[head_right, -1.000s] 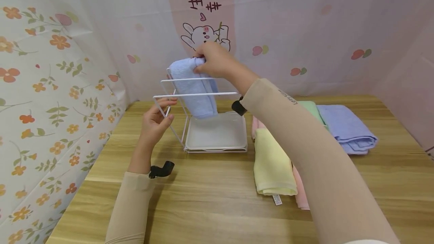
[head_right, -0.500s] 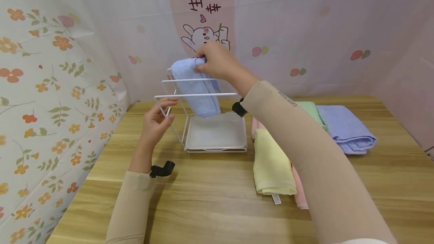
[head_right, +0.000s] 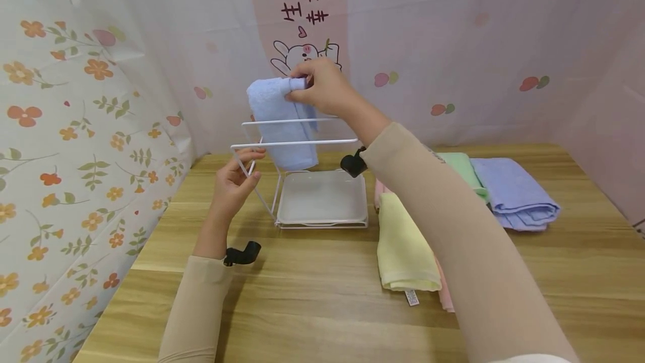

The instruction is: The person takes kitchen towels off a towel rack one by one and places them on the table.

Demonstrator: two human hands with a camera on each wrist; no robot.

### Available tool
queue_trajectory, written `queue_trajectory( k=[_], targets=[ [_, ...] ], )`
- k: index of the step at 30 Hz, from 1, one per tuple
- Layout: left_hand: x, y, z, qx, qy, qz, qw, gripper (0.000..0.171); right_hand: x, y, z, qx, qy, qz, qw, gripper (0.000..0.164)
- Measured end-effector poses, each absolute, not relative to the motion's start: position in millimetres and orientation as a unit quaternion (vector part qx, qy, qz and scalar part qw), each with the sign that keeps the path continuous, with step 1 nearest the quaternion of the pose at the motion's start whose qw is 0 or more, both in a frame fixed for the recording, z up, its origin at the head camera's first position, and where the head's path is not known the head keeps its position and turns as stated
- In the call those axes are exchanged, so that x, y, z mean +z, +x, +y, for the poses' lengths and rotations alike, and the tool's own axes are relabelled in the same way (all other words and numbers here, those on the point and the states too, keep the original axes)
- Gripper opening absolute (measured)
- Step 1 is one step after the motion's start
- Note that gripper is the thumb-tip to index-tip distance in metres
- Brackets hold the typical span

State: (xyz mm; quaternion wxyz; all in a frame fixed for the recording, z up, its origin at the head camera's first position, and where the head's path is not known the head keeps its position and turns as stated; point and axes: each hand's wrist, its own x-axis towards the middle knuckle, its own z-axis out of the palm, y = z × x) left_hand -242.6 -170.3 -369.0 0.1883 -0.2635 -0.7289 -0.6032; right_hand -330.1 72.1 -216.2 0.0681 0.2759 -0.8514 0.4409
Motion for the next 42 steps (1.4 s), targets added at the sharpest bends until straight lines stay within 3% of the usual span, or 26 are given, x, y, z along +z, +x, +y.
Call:
queue_trajectory(
  k=[23, 42],
  targets=[
    [-368, -240, -172, -0.594, -0.249, -0.743, 0.179, 0.031, -217, -301, 104, 0.623, 0.249, -0.736, 0.085, 0.017],
    [-370, -241, -173, -0.594, -0.254, -0.74, 0.187, 0.032, -224, -287, 142, 0.763, 0.252, -0.569, 0.172, 0.02]
  ],
)
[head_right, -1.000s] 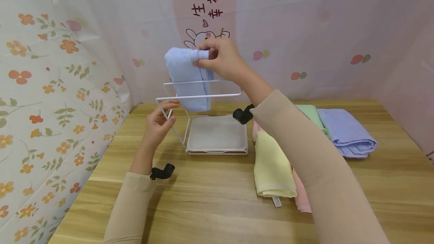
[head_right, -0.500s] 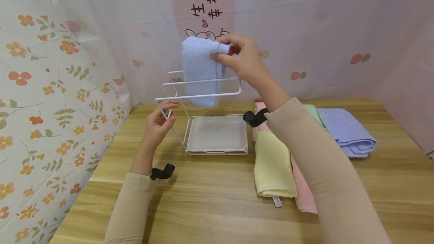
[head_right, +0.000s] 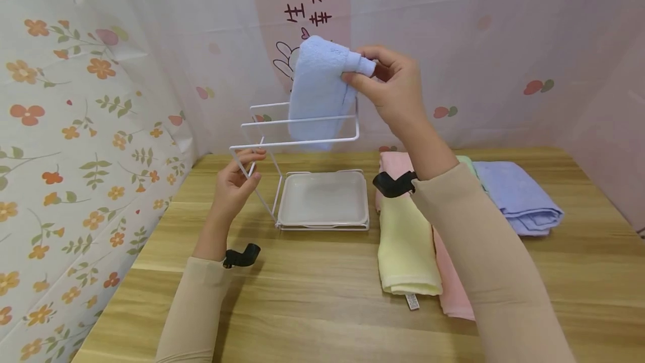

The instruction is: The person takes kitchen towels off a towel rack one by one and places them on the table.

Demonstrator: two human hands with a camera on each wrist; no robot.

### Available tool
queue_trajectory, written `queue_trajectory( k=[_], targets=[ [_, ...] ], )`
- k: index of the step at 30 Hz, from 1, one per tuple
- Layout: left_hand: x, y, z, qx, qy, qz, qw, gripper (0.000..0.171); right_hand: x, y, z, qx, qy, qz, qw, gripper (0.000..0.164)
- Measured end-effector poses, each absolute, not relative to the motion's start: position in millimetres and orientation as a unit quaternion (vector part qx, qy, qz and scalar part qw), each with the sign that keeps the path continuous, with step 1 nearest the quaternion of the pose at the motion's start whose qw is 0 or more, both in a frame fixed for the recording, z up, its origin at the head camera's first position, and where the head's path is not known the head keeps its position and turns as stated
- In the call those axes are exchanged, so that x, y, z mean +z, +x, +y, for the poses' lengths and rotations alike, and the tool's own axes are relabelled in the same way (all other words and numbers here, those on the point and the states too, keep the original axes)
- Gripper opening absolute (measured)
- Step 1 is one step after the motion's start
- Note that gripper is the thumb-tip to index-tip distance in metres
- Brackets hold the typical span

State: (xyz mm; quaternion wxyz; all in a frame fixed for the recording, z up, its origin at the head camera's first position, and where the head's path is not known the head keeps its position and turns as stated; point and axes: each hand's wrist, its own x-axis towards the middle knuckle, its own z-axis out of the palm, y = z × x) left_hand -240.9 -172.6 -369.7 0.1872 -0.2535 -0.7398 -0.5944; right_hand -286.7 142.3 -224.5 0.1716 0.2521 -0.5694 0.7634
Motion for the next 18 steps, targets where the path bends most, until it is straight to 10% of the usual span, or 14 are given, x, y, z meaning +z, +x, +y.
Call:
queue_trajectory(
  k=[18],
  targets=[
    [-370, -241, -172, -0.615, -0.253, -0.723, 0.186, 0.033, -237, -248, 171, 0.79, 0.312, -0.45, 0.276, 0.02]
  ],
)
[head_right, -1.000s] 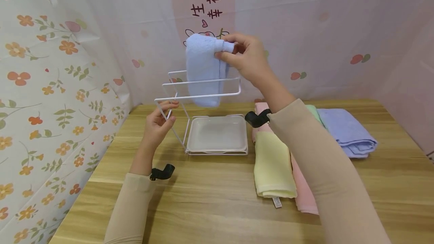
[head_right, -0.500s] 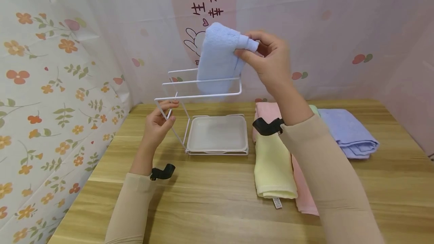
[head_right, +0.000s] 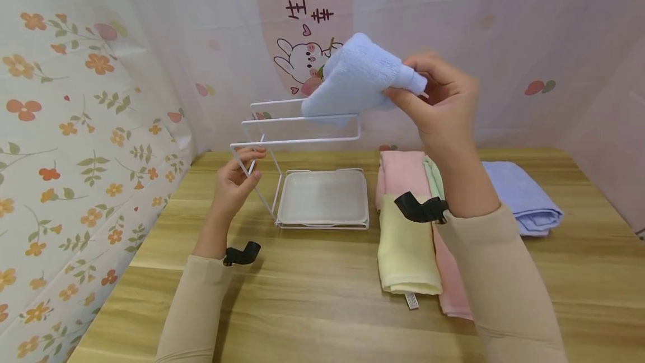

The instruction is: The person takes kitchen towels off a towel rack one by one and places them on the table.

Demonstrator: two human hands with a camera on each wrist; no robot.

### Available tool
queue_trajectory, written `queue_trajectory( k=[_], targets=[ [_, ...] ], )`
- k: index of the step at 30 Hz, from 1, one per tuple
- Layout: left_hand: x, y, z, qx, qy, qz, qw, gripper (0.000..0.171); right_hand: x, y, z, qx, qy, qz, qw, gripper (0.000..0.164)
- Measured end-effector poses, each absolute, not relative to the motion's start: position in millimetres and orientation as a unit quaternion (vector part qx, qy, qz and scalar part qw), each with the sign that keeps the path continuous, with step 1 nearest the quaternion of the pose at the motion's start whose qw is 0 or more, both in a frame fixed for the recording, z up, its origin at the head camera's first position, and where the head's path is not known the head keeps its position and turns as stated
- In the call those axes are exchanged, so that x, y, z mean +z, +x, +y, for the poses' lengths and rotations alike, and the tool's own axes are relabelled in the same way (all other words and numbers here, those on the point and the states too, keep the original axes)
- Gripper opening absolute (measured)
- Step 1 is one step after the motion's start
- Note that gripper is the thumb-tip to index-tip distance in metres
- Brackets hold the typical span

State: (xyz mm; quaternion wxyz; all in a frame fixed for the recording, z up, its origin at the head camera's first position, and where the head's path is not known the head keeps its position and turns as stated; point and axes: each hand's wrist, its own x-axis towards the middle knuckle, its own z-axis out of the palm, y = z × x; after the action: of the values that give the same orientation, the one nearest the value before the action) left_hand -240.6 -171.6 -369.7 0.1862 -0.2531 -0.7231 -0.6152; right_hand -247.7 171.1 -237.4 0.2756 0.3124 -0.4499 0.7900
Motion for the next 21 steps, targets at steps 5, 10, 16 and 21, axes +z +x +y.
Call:
queue_trajectory(
  k=[5, 10, 16, 21],
  targets=[
    [-370, -241, -172, -0.619, -0.256, -0.717, 0.191, 0.032, -244, -239, 174, 0.792, 0.31, -0.433, 0.298, 0.019],
    [-371, -240, -172, -0.617, -0.258, -0.719, 0.189, 0.032, -250, -230, 175, 0.807, 0.293, -0.402, 0.319, 0.02],
    [-371, -241, -172, -0.618, -0.26, -0.717, 0.19, 0.032, -246, -221, 179, 0.818, 0.267, -0.352, 0.369, 0.029],
    [-371, -243, -170, -0.615, -0.266, -0.718, 0.188, 0.032, -242, -216, 184, 0.825, 0.233, -0.318, 0.406, 0.035]
  ],
)
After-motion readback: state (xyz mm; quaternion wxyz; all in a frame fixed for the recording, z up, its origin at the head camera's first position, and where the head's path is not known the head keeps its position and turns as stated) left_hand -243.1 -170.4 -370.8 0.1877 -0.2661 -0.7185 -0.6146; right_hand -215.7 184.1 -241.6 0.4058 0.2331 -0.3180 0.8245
